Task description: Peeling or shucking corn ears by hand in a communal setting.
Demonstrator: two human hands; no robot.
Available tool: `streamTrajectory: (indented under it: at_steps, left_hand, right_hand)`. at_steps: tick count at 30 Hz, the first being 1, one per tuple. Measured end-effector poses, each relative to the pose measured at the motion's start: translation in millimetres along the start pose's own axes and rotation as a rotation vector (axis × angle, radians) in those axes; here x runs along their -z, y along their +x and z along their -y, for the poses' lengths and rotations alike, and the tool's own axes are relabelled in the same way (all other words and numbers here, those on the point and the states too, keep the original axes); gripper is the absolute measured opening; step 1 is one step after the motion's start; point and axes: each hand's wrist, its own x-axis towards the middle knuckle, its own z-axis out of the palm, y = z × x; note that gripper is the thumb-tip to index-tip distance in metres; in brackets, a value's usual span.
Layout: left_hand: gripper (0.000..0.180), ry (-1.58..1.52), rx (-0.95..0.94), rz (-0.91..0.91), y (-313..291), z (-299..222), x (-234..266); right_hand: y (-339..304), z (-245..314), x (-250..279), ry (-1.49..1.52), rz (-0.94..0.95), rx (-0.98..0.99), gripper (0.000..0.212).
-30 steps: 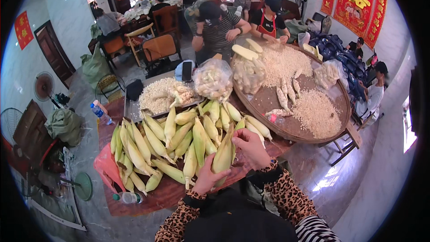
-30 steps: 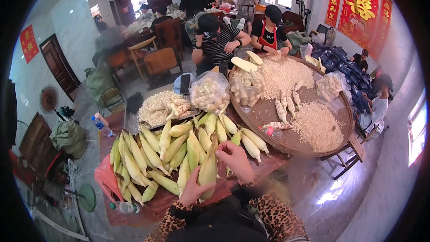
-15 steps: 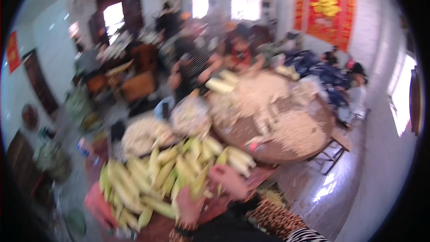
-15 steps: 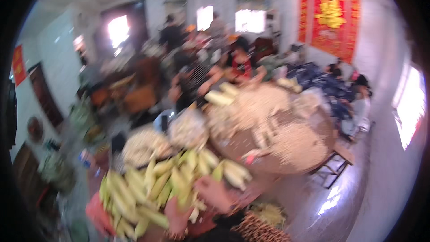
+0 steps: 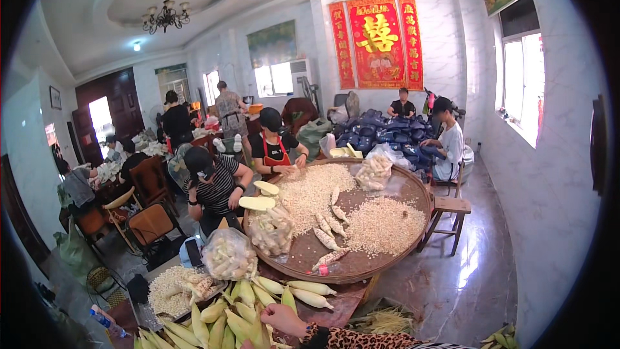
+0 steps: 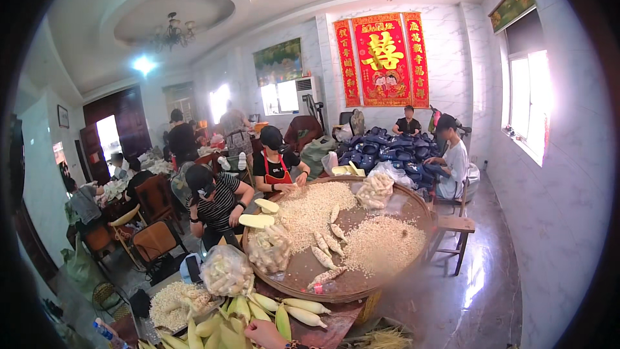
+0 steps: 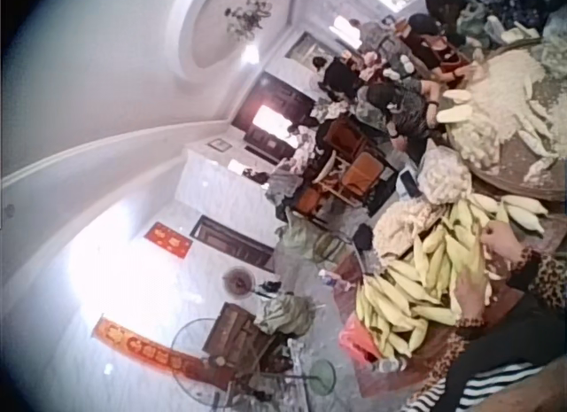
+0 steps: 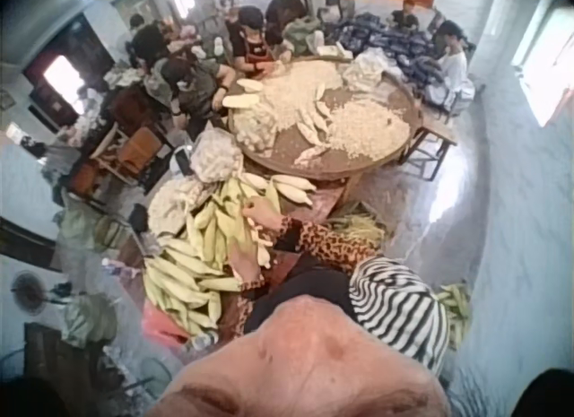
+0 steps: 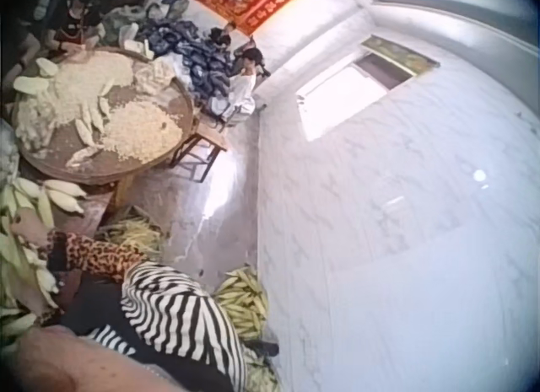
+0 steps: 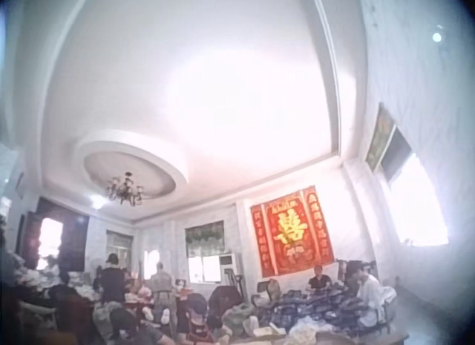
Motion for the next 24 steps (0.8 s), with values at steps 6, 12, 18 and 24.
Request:
streamTrajectory:
  at_steps: [6,12,18,24]
  left_hand:
    - [0.067,0.089,0.144,0.052,5.5,-2.4,4.7]
    - [0.07,0.098,-0.049,-0.144,24.0,5.7,-8.2]
    - [0.069,0.087,-0.055,-0.03,21.2,-4.8,-5.7]
    - [0.072,-0.475,0.152,0.45,36.3,0.2,37.5]
  right_hand:
    - [4.8,-16.8,-8.8,0.058,0.037,0.006,0.017]
    - [2.0,21.2,-1.5,0.102,0.07,-0.107,0.028]
    - [5.9,8.4,-9.9,-0.077,0.073,-0.01,0.037]
    - [17.8,12.7,20.0,0.217,0.338,-0.04,0.028]
